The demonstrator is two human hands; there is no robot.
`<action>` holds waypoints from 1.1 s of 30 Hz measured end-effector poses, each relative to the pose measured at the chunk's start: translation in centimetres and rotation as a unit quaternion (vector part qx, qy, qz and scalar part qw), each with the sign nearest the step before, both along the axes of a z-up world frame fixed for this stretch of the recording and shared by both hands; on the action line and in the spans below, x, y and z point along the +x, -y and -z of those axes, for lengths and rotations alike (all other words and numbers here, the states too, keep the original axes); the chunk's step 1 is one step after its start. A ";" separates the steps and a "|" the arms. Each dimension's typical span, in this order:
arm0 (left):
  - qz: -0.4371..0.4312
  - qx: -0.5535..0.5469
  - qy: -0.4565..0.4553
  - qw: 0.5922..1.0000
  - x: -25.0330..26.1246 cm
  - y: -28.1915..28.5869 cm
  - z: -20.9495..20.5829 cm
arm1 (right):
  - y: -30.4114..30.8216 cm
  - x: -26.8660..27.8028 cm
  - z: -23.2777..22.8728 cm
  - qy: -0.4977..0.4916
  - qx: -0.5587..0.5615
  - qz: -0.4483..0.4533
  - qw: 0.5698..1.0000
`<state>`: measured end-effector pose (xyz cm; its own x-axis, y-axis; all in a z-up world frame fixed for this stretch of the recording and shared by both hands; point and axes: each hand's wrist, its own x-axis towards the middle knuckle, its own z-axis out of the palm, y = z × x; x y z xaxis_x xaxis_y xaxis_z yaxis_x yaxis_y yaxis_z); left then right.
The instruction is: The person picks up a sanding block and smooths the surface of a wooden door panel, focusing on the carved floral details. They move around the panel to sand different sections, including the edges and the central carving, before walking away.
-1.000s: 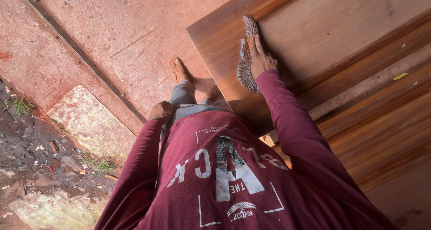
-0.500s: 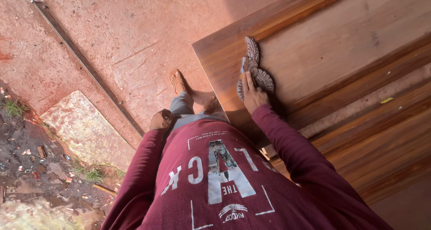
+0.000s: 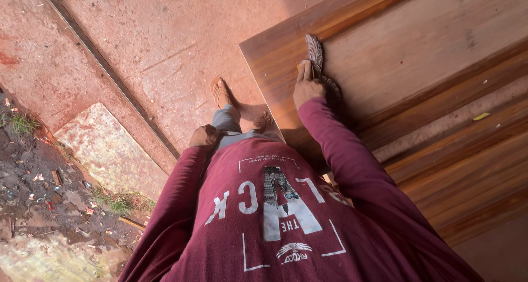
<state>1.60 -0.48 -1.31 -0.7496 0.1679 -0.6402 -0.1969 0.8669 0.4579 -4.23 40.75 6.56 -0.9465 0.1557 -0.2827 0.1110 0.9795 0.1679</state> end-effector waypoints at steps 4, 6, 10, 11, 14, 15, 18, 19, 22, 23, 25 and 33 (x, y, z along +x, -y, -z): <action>0.011 0.010 -0.028 0.999 -1.0 0.4 0.1 | 0.7 2.8 -2.2 0.063 0.010 -0.036 0.997; -0.013 0.011 -0.012 1.000 -0.7 0.9 0.2 | -0.5 -0.1 -1.9 0.037 -0.046 0.013 0.998; 0.010 -0.030 0.027 0.999 -0.1 1.6 0.3 | -1.1 0.6 -2.6 0.067 -0.068 0.011 0.995; 0.017 -0.027 0.013 0.999 -1.0 1.9 0.3 | -0.8 3.5 -3.9 0.105 -0.079 0.018 0.991; -0.006 -0.013 0.002 1.000 0.5 2.3 0.8 | -2.9 5.4 -5.8 0.122 -0.096 0.028 0.987; -0.022 -0.011 0.010 1.000 0.9 2.4 0.9 | -3.5 6.0 -6.0 0.113 -0.101 0.036 0.988; -0.042 -0.015 0.034 0.998 0.7 2.3 1.4 | -4.7 2.8 -5.1 -0.031 -0.114 0.000 0.993; -0.047 -0.018 0.046 0.998 0.8 2.2 1.6 | -4.9 1.9 -4.6 -0.009 -0.109 0.013 0.994; 0.019 -0.068 0.049 0.996 -1.2 1.0 1.7 | -3.7 1.4 -3.6 0.090 -0.095 0.065 0.989; 0.020 -0.048 0.027 0.998 -2.4 1.2 1.5 | -3.1 2.0 -4.0 0.140 -0.086 0.084 0.983; 0.010 -0.002 -0.004 1.000 -1.8 0.7 1.3 | -4.1 3.3 -5.5 0.150 -0.128 0.076 0.977; -0.063 0.282 0.148 0.946 -5.4 -12.0 -10.5 | 2.0 6.0 -7.3 -0.104 -0.560 0.109 0.815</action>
